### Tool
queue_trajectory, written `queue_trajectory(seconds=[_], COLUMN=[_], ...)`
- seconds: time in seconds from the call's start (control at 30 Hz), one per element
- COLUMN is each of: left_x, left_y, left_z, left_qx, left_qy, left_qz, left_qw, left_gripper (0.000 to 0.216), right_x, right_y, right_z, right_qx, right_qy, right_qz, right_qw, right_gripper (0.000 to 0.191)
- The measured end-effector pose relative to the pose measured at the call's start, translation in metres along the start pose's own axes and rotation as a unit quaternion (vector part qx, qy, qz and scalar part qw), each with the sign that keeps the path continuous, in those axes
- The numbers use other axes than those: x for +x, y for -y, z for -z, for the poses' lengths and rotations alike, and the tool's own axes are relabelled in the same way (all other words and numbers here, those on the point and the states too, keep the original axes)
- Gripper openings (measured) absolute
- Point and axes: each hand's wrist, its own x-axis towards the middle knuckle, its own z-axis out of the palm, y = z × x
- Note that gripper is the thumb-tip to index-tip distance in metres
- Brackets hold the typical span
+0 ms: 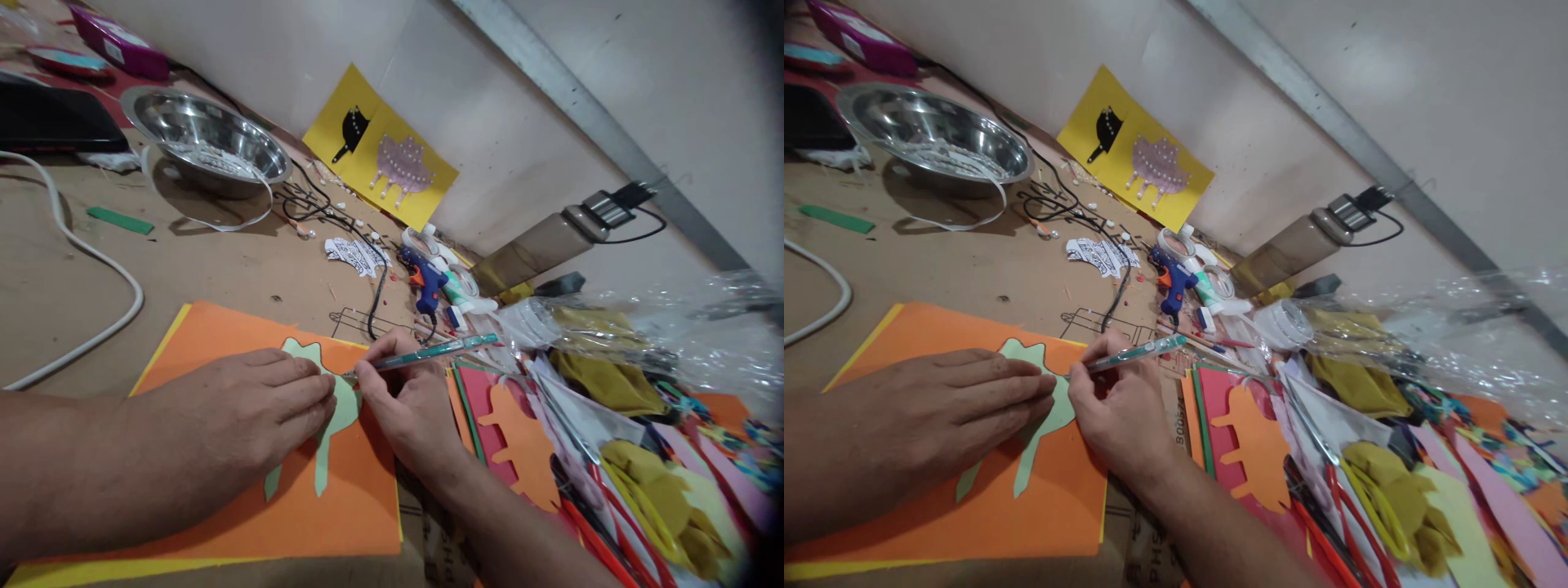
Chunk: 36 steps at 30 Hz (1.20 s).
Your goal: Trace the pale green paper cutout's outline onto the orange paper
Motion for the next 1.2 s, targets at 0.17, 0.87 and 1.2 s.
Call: queue_trajectory(seconds=[0.17,0.87,1.2], left_x=[-0.0008,-0.0003,0.0012], left_y=[-0.0018,-0.0001,0.0016], left_z=[0.0011,0.0001,0.0003], left_qx=[0.006,0.010,0.012], left_qy=[-0.008,0.018,0.002], left_qz=[0.010,0.001,0.000], left_qw=[1.000,1.000,1.000], left_gripper=[0.031,0.031,0.034], right_x=[-0.0004,-0.0013,-0.0006], right_y=[-0.0012,-0.0023,-0.0023], right_z=[-0.0001,-0.0006,-0.0004], right_qx=[0.006,0.003,-0.002], right_qy=[0.001,0.004,-0.006], right_qz=[-0.002,0.009,0.021], right_qw=[1.000,1.000,1.000], right_gripper=[0.014,0.013,0.014])
